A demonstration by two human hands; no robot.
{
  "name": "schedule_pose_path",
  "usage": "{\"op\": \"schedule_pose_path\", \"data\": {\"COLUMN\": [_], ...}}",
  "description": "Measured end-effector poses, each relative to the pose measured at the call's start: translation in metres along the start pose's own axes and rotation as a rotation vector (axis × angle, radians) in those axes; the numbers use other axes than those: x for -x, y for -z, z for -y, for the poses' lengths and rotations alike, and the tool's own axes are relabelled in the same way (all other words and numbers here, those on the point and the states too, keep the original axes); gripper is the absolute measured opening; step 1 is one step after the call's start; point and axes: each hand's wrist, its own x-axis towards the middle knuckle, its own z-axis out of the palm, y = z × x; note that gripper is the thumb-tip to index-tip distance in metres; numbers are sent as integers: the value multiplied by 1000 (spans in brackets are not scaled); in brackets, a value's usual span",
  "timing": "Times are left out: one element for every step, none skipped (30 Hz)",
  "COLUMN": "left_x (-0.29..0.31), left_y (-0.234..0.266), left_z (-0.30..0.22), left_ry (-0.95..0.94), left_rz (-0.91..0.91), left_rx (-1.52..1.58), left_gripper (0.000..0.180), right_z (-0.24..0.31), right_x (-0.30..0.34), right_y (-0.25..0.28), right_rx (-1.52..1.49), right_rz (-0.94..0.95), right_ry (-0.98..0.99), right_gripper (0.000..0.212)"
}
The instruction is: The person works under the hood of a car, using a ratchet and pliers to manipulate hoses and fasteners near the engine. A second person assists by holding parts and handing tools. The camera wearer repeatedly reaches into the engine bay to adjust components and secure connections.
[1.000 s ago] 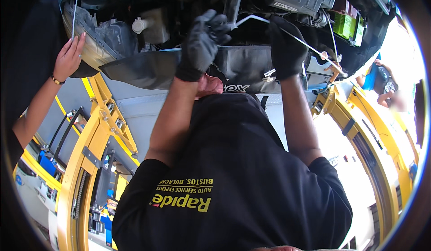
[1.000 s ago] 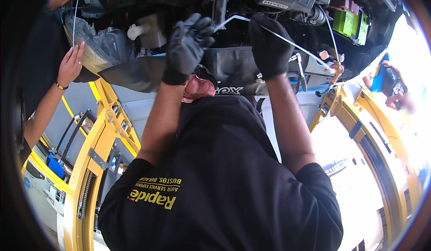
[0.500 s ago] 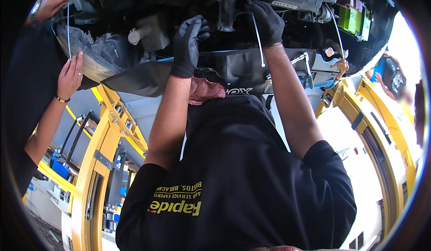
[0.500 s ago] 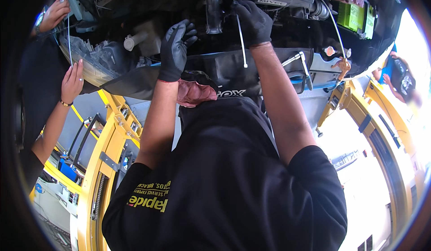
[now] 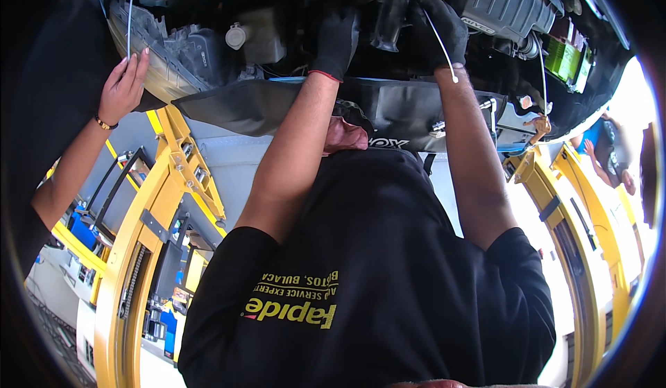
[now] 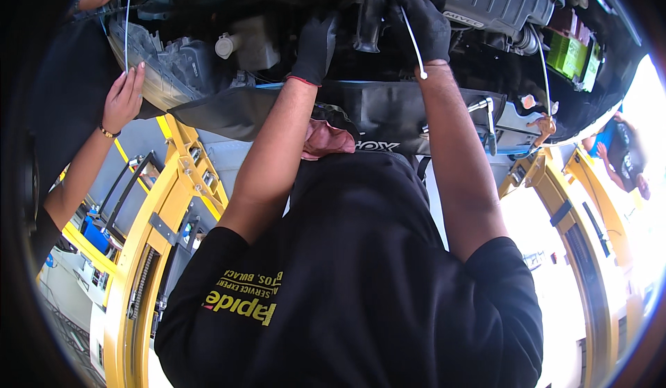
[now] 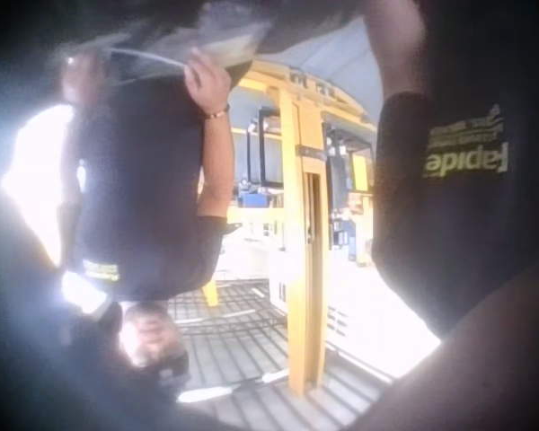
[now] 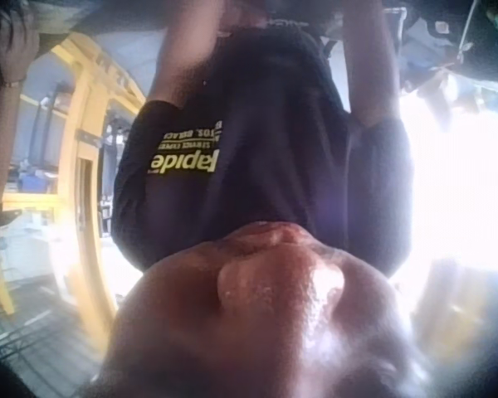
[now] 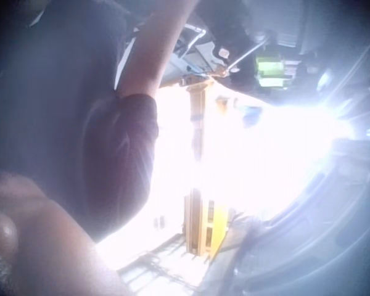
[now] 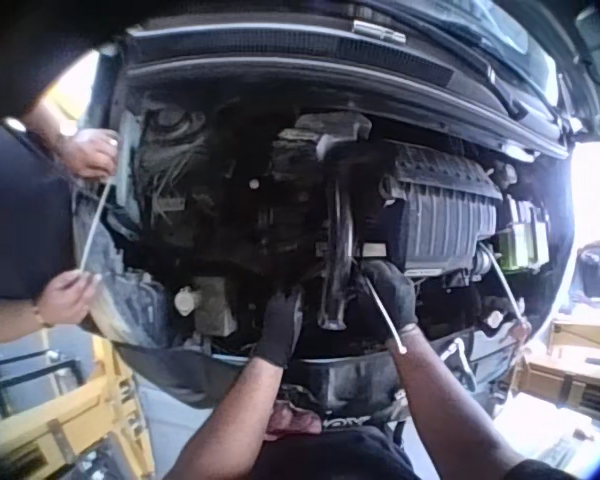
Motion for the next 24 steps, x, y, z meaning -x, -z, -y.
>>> {"op": "schedule_pose_path", "data": {"left_x": [3, 8, 10, 12, 12, 10, 8, 7, 5, 2, -2, -5, -9, -12, -15, -18, -20, -25, -28, -31, -34, -33, -32, -31], "left_y": [-2, -2, 1, 5, 9, 14, 16, 18, 19, 19, 17, 14, 13, 14, 12, 9, 5, 8, 9, 10, 17, 21, 24, 22], "left_z": [0, 2, -3, -6, -9, -10, -9, -8, -7, -5, -4, -4, -1, 3, 7, 9, 12, 8, 2, -4, -16, -24, -33, -34], "left_ry": [26, 86, 139, 191, 147, 100, 48, 33, 16, -2, 39, 83, 128, 105, 271, 445, 626, 536, 449, 452, 455, 407, 358, 367], "left_rz": [-30, -15, 6, 26, -1, -27, -53, -10, 33, 77, 132, 191, 256, 327, 366, 405, 440, 470, 497, 535, 566, 564, 561, 541], "left_rx": [41, 126, 219, 309, 280, 250, 221, 208, 194, 181, 306, 427, 547, 454, 673, 888, 1099, 1009, 918, 848, 773, 745, 719, 766], "left_gripper": [27, 27, 28, 28, 29, 29, 29, 29, 29, 29, 30, 30, 31, 34, 35, 35, 35, 35, 35, 35, 35, 35, 36, 36], "right_z": [-1, -1, -4, -5, -8, -14, -16, -17, -14, -14, -17, -19, -18, -18, -16, -17, -20, -19, -20, -23, -24, -25, -26, -25], "right_x": [2, 4, 6, 8, 10, 15, 18, 23, 27, 30, 32, 33, 34, 33, 32, 33, 35, 35, 34, 35, 34, 32, 33, 35], "right_y": [0, -1, 1, 1, 2, 2, 2, 2, 3, 3, 0, -3, -5, -7, -10, -15, -20, -22, -22, -20, -21, -20, -18, -13], "right_rx": [8, 16, 15, 12, 10, -18, -18, -31, -44, -79, -86, -85, -83, -66, -55, -76, -54, -26, 0, -11, -28, -43, -44, -50], "right_rz": [-7, -14, -37, -62, -88, -106, -112, -109, -109, -116, -136, -148, -161, -163, -163, -144, -128, -80, -31, -75, -120, -164, -158, -152], "right_ry": [11, 21, 30, 41, 50, 70, 121, 97, 72, 71, 98, 84, 68, 64, 64, 57, 47, 6, -33, -13, 12, 38, 34, 36], "right_gripper": [16, 16, 16, 16, 15, 16, 18, 18, 18, 18, 19, 19, 20, 18, 18, 20, 20, 20, 20, 20, 19, 19, 18, 17]}}
